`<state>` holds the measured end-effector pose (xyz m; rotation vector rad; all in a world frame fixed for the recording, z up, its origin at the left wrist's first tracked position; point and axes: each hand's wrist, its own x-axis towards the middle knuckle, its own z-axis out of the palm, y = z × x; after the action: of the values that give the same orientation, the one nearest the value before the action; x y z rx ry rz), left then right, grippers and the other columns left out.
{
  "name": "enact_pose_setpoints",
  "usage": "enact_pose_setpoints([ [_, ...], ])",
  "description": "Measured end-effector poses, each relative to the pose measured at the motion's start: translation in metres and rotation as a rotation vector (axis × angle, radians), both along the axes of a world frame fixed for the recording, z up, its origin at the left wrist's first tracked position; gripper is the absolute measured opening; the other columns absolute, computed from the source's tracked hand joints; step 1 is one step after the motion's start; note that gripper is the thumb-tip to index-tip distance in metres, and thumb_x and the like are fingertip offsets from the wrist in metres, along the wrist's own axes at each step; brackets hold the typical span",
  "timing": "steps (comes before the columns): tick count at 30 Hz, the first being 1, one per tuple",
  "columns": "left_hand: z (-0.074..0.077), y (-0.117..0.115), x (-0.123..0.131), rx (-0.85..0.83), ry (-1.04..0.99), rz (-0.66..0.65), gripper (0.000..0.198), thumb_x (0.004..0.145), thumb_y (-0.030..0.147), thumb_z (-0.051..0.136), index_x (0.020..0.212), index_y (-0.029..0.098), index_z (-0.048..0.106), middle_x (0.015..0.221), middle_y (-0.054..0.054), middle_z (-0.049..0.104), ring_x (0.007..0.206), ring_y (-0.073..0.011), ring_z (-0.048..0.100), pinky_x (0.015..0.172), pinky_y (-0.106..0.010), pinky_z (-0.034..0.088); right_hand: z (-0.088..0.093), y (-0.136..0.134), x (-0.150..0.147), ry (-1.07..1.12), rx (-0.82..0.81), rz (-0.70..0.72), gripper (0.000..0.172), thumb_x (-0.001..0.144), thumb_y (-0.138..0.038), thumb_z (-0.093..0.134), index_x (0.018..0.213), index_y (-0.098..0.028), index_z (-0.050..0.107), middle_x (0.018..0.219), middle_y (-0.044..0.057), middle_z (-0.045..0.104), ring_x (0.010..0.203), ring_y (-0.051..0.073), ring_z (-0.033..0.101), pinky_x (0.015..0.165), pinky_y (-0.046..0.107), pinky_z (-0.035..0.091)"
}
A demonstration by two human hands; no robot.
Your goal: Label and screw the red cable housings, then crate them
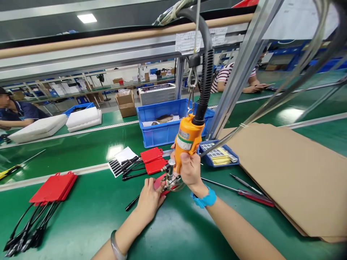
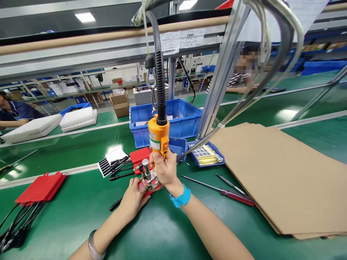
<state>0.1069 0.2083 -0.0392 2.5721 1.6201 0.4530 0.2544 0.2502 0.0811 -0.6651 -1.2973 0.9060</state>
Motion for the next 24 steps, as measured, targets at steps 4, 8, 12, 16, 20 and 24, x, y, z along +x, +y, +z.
enact_pose_setpoints([
  [4, 0.002, 0.001, -0.002, 0.032, 0.042, -0.064, 0.041, 0.089, 0.027, 0.055, 0.129, 0.018, 0.053, 0.117, -0.016, 0.045, 0.106, -0.0286, 0.045, 0.090, -0.043, 0.051, 0.019, 0.001, 0.008, 0.027, -0.026, -0.006, 0.052, 0.083, -0.066, 0.054, 0.101, -0.018, 0.058, 0.059, 0.000, 0.051, 0.041, 0.012, 0.046, 0.033, 0.023, 0.037],
  [8, 0.005, 0.003, -0.006, 0.056, 0.105, -0.157, 0.041, 0.093, 0.028, 0.050, 0.133, 0.019, 0.051, 0.131, -0.018, 0.043, 0.120, -0.0303, 0.042, 0.100, -0.046, 0.046, 0.065, 0.014, 0.014, 0.038, 0.087, -0.057, 0.053, 0.086, -0.068, 0.049, 0.106, -0.021, 0.063, 0.063, 0.001, 0.053, 0.047, 0.012, 0.049, 0.041, 0.026, 0.045],
  [12, 0.007, 0.007, -0.011, 0.000, 0.124, -0.174, 0.044, 0.092, 0.029, 0.051, 0.135, 0.019, 0.047, 0.133, -0.018, 0.045, 0.118, -0.0303, 0.044, 0.099, -0.047, 0.046, 0.084, 0.034, 0.010, -0.004, 0.100, -0.116, 0.055, 0.084, -0.072, 0.046, 0.101, -0.024, 0.066, 0.066, 0.001, 0.053, 0.047, 0.010, 0.049, 0.042, 0.023, 0.042],
  [16, 0.007, 0.007, -0.011, -0.019, 0.079, -0.165, 0.042, 0.093, 0.031, 0.047, 0.135, 0.023, 0.047, 0.134, -0.017, 0.043, 0.117, -0.0310, 0.043, 0.094, -0.048, 0.048, 0.057, 0.046, 0.002, 0.002, 0.069, -0.061, 0.054, 0.085, -0.070, 0.048, 0.102, -0.021, 0.064, 0.061, -0.001, 0.051, 0.042, 0.010, 0.047, 0.040, 0.025, 0.043],
  [20, 0.006, 0.004, -0.010, -0.026, 0.054, -0.152, 0.044, 0.092, 0.027, 0.048, 0.136, 0.025, 0.047, 0.135, -0.017, 0.040, 0.115, -0.0325, 0.041, 0.090, -0.049, 0.049, 0.026, 0.053, -0.002, 0.019, 0.068, -0.006, 0.049, 0.087, -0.065, 0.051, 0.099, -0.019, 0.062, 0.057, -0.001, 0.050, 0.044, 0.011, 0.050, 0.043, 0.025, 0.044],
  [24, 0.005, 0.004, -0.008, -0.038, 0.028, -0.143, 0.044, 0.092, 0.025, 0.049, 0.135, 0.026, 0.048, 0.134, -0.016, 0.039, 0.116, -0.0325, 0.039, 0.091, -0.049, 0.048, 0.015, 0.058, -0.001, 0.036, 0.048, 0.007, 0.051, 0.083, -0.067, 0.056, 0.095, -0.018, 0.060, 0.058, -0.001, 0.052, 0.043, 0.011, 0.049, 0.040, 0.024, 0.043],
])
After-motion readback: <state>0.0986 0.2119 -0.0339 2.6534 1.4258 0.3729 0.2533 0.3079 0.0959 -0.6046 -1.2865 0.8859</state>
